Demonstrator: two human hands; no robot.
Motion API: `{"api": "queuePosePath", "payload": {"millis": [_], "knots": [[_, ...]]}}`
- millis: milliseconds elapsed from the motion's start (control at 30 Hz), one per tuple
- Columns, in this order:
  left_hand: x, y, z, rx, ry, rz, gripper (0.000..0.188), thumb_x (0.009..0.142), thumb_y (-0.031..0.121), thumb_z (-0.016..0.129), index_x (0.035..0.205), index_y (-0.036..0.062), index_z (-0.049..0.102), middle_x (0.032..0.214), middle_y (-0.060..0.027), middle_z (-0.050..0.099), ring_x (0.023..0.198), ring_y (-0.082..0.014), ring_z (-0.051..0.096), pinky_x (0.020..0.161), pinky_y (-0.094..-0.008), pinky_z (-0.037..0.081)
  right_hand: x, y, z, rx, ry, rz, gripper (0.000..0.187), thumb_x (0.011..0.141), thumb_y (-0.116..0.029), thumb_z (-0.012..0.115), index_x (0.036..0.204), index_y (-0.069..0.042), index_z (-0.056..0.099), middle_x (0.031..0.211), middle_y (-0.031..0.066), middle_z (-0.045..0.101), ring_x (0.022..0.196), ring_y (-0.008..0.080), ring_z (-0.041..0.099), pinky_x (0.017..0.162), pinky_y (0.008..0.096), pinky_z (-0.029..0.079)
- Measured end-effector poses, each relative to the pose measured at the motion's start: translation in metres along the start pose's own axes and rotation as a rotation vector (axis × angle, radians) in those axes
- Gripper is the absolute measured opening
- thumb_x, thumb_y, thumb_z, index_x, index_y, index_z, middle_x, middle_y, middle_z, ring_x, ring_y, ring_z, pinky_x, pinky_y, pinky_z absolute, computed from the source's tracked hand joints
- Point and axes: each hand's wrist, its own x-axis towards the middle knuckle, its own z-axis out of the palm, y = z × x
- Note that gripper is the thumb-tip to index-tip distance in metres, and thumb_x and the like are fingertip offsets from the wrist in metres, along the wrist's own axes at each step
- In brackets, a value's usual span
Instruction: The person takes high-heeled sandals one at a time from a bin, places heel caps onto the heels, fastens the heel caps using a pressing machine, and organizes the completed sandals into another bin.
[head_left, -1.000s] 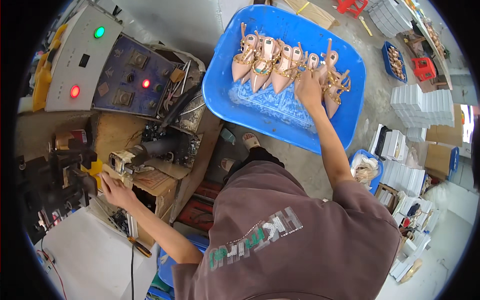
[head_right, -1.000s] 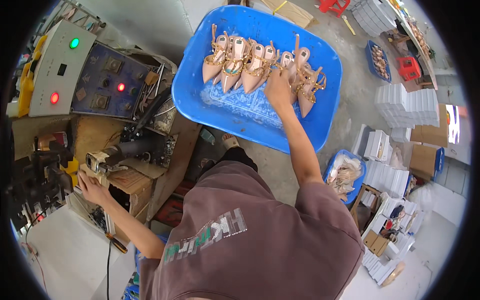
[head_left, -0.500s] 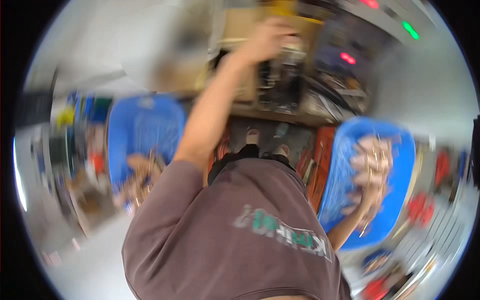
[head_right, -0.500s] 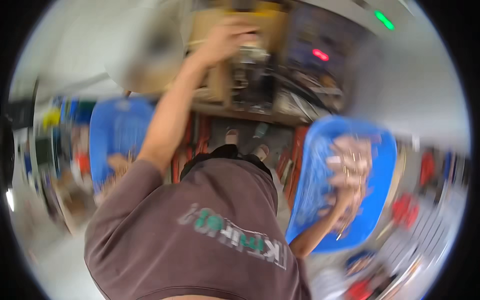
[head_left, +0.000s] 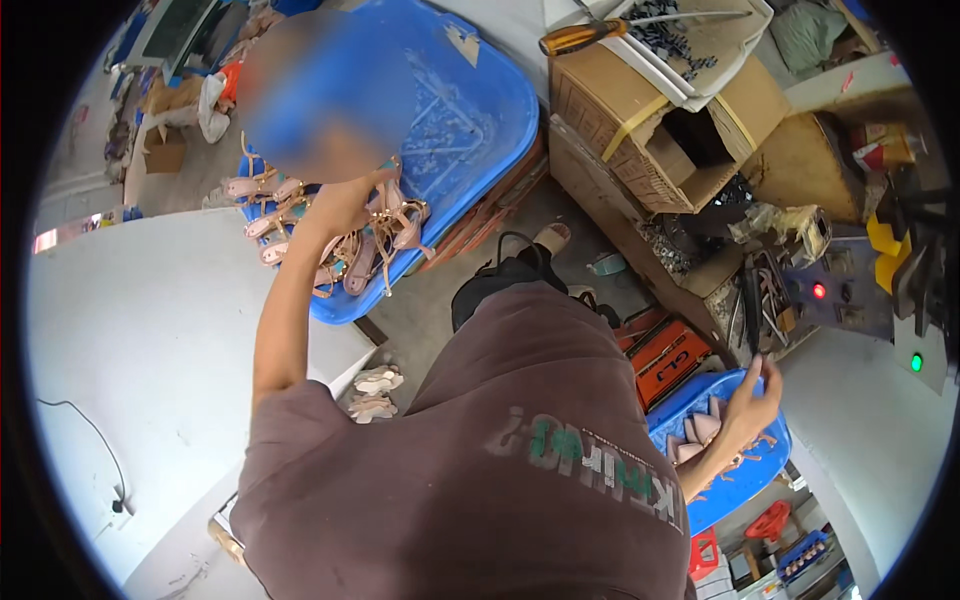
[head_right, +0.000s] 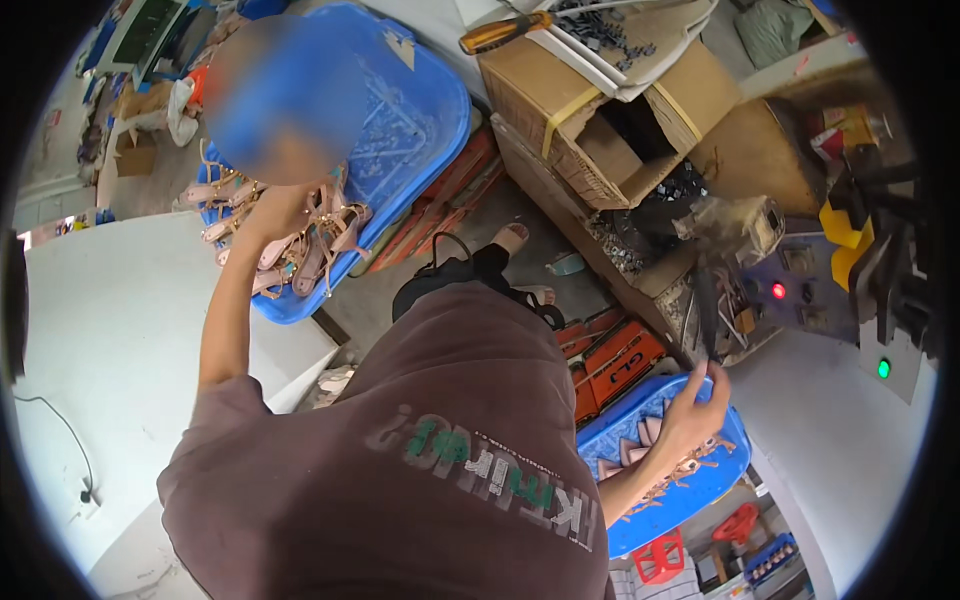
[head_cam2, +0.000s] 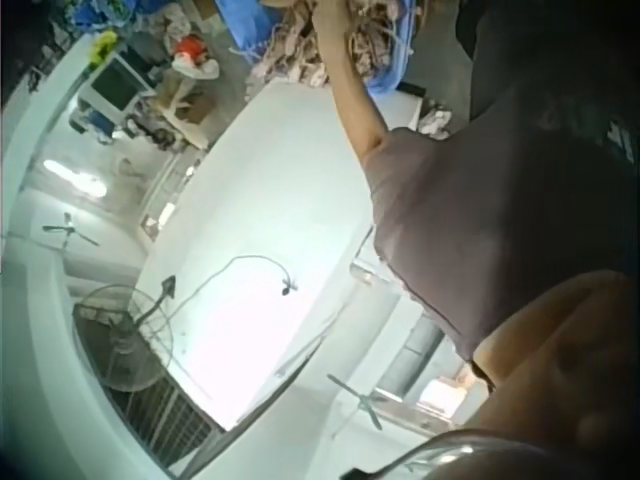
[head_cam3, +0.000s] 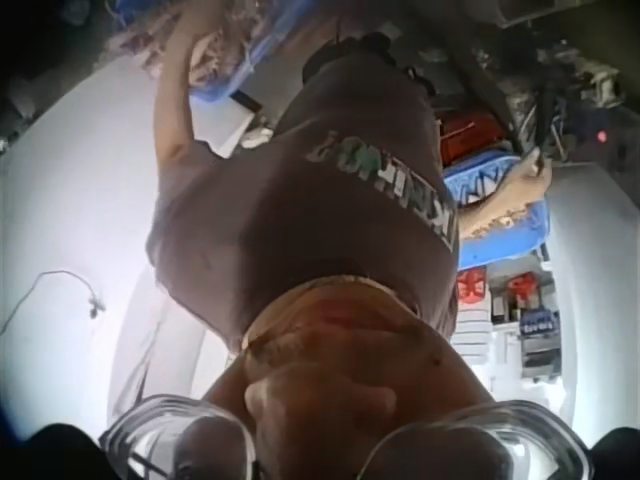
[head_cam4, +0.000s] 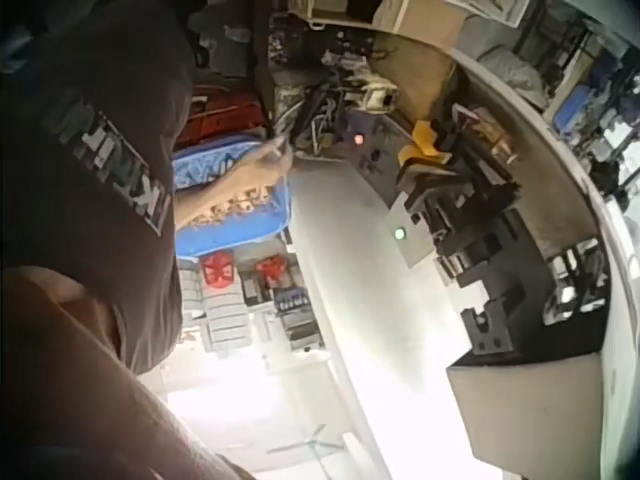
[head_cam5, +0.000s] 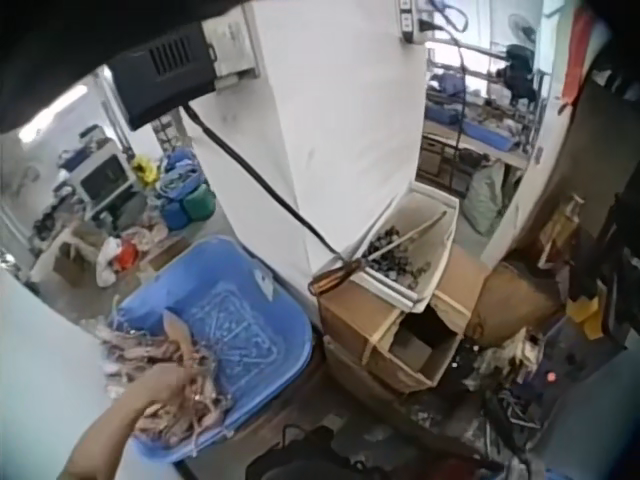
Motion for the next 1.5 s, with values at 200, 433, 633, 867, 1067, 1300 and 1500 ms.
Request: {"api": "queuePosePath", "payload": {"millis": [200, 433, 633, 867, 1067, 1300, 1500], "knots": [[0.009, -0.069, 0.082, 0.158, -0.388, -0.101, 0.061, 0.061, 0.01, 0.075, 0.121, 0.0119, 0.064, 0.094, -0.0216, 0.068, 0.091, -0.0405, 0.065, 0.076, -0.0481, 0.051, 0.044, -0.132, 0.031, 0.238, -0.093, -0.454, 0.026, 0.091, -0.018, 0.068, 0.109, 0.0, 0.066, 0.112, 0.0196, 0.067, 0.106, 0.034, 0.063, 0.095, 0.0399, 0.047], [0.007, -0.084, 0.032, -0.045, -0.448, 0.141, 0.05, 0.06, 0.016, 0.078, 0.106, 0.0052, 0.064, 0.092, -0.0177, 0.067, 0.088, -0.0349, 0.065, 0.074, -0.0435, 0.051, 0.001, -0.146, 0.033, 0.326, -0.302, -0.484, 0.031, 0.089, -0.019, 0.069, 0.113, -0.001, 0.064, 0.126, 0.0206, 0.059, 0.117, 0.0382, 0.055, 0.101, 0.0433, 0.042], [0.013, -0.033, -0.019, -0.115, -0.629, -0.197, 0.054, 0.065, 0.026, 0.083, 0.11, 0.0043, 0.062, 0.087, -0.0101, 0.066, 0.085, -0.0243, 0.063, 0.075, -0.0341, 0.049, -0.024, -0.087, 0.044, 0.239, -0.382, -0.232, 0.032, 0.091, -0.022, 0.066, 0.111, 0.002, 0.065, 0.125, 0.0232, 0.06, 0.117, 0.0399, 0.055, 0.101, 0.0445, 0.043], [0.033, -0.041, -0.026, -0.594, -0.335, -0.582, 0.053, 0.085, 0.049, 0.07, 0.096, -0.0018, 0.067, 0.077, -0.0138, 0.065, 0.072, -0.0282, 0.065, 0.066, -0.0376, 0.054, -0.039, -0.084, 0.06, 0.379, -0.376, -0.193, 0.029, 0.09, -0.018, 0.067, 0.108, 0.003, 0.064, 0.122, 0.0237, 0.061, 0.114, 0.0408, 0.057, 0.099, 0.0442, 0.044], [0.044, -0.033, 0.022, 0.624, -0.014, -0.061, 0.047, 0.083, 0.042, 0.07, 0.085, -0.0047, 0.071, 0.087, -0.0234, 0.067, 0.083, -0.036, 0.067, 0.073, -0.0436, 0.053, -0.054, -0.087, 0.072, 0.377, -0.338, -0.27, 0.029, 0.088, -0.015, 0.068, 0.11, 0.003, 0.063, 0.121, 0.0226, 0.06, 0.111, 0.0398, 0.057, 0.096, 0.0449, 0.045], [0.054, -0.015, -0.056, 0.123, 0.314, -0.201, 0.041, 0.088, 0.032, 0.066, 0.065, -0.0025, 0.067, 0.056, -0.011, 0.058, 0.05, -0.0236, 0.054, 0.052, -0.0391, 0.042, -0.051, -0.074, 0.066, 0.419, -0.404, -0.273, 0.029, 0.087, -0.015, 0.069, 0.11, 0.003, 0.064, 0.121, 0.0223, 0.061, 0.113, 0.0387, 0.057, 0.097, 0.0444, 0.045], [0.049, 0.151, -0.121, -0.863, -0.133, -0.09, 0.057, 0.097, 0.041, 0.057, 0.06, -0.0006, 0.065, 0.056, -0.0056, 0.058, 0.049, -0.0117, 0.052, 0.046, -0.0267, 0.036, -0.023, -0.146, 0.009, 0.662, -0.461, -0.664, 0.101, 0.059, -0.028, 0.091, 0.145, -0.011, 0.041, 0.152, 0.0227, 0.031, 0.137, 0.0427, 0.035, 0.111, 0.0472, 0.035]]}}
